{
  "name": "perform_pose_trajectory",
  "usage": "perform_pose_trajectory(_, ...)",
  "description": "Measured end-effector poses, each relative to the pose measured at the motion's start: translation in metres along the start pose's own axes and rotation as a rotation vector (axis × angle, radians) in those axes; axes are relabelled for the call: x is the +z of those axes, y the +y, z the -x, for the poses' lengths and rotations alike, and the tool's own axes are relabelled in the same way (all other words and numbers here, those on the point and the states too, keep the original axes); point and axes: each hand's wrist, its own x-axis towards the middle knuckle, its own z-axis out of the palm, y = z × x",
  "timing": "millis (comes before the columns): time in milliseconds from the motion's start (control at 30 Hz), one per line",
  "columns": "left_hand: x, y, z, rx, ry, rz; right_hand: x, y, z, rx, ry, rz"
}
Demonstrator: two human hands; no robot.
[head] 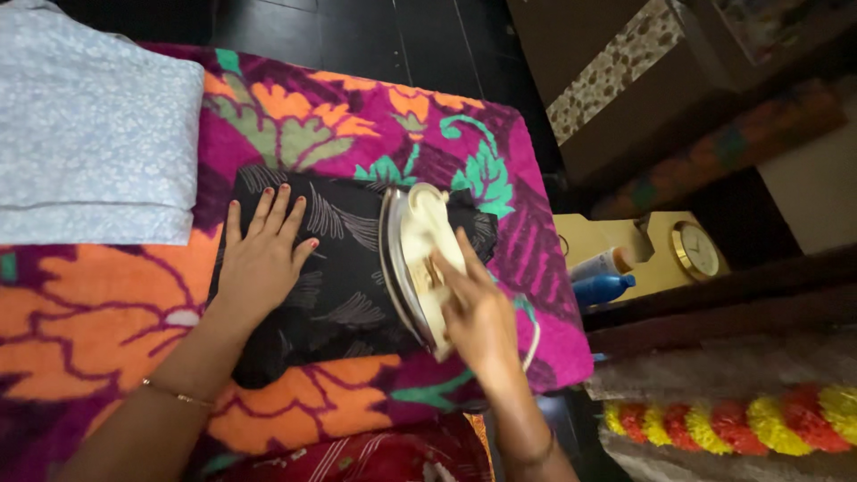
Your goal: The person irons a dark patterned shirt and a light-colored t-shirt on an ironing surface covered with a colorful floral blanket, smoothing out wrinkles with an iron and then folding the items.
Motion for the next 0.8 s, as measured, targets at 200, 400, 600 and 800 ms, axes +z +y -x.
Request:
perform_pose_trajectory(200,-0.001,0.005,-0.003,0.002,0.004,-0.027,0.002,-0.006,0.011,-0.017,0.069,0.132)
perform_pose_trajectory(400,0.002,0.005,-0.004,-0.01,0.008,-0.008,0.02,-0.009,-0.051,-0.043,0.021,0.072)
perform_pose_trajectory(600,0.006,-0.005,-0.008,-0.077,0.048,0.199,0.044,-0.023,-0.105,-0.083,-0.085,0.166)
perform_pose_trajectory(800,-0.014,-0.033,-0.007,-0.363,0.207,1.231,0.004,-0.03,-0.066,-0.086,-0.341,0.033)
